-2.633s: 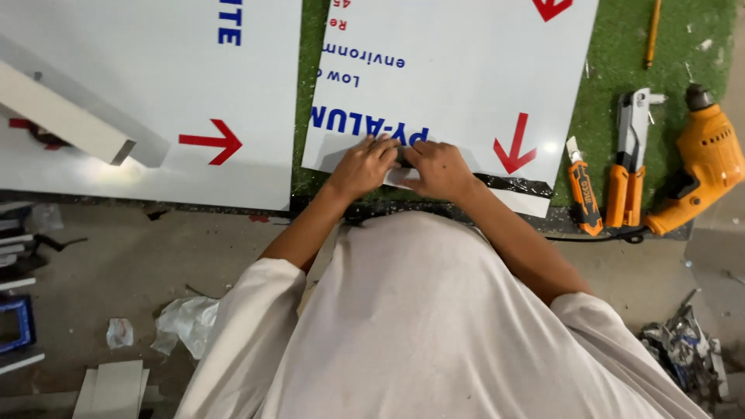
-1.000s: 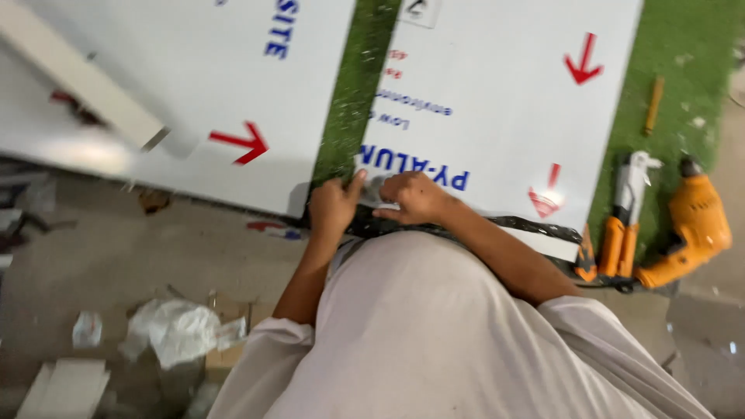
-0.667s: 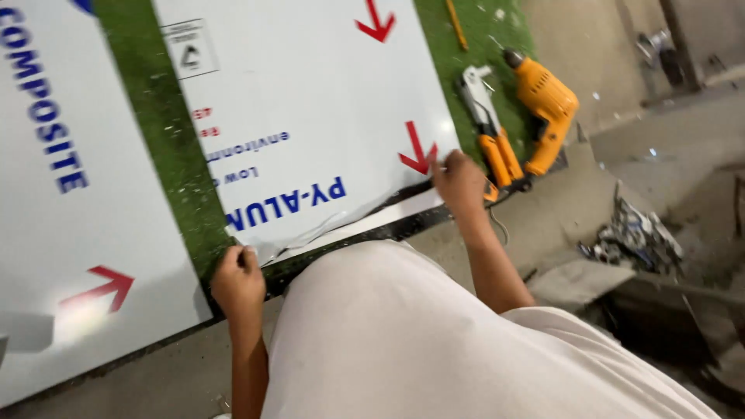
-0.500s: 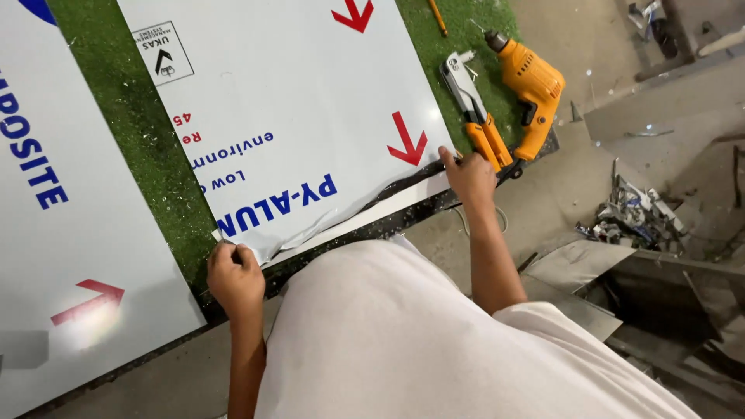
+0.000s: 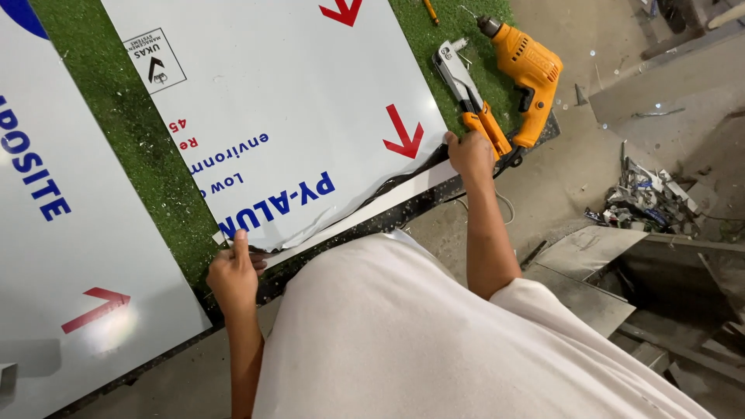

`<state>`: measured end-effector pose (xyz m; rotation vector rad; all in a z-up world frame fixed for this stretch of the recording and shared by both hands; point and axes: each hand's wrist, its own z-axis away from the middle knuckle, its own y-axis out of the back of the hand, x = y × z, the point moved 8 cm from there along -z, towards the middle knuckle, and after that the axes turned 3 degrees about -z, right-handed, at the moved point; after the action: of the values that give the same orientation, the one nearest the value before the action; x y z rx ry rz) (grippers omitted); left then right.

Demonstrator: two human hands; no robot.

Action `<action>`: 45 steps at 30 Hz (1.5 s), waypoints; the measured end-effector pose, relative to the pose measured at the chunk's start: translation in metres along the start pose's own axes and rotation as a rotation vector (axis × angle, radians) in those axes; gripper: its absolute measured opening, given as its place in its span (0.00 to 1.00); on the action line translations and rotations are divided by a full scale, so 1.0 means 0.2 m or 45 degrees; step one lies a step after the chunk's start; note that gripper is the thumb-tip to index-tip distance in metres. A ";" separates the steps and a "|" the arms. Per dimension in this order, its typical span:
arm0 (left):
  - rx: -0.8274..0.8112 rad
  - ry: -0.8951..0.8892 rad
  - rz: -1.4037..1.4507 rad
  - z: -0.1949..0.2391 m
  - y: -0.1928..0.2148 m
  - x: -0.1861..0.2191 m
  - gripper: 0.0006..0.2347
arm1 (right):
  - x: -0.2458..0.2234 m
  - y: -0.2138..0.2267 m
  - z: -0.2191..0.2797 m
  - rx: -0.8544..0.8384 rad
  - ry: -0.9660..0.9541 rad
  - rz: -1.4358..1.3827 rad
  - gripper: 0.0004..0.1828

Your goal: Measuring and cutting an aluminum composite panel using a utility knife and straight edge, then peeling the protective film.

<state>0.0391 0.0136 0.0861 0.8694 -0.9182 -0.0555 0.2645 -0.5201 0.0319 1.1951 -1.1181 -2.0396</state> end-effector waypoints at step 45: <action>0.326 -0.394 -0.260 -0.19 -0.11 -0.08 0.09 | -0.13 -0.08 0.13 0.800 1.002 0.051 0.22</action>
<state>0.0622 0.0298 0.0492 1.2143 -1.1375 -0.2590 0.2531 -0.4825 0.0374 2.0010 -1.3469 -0.9831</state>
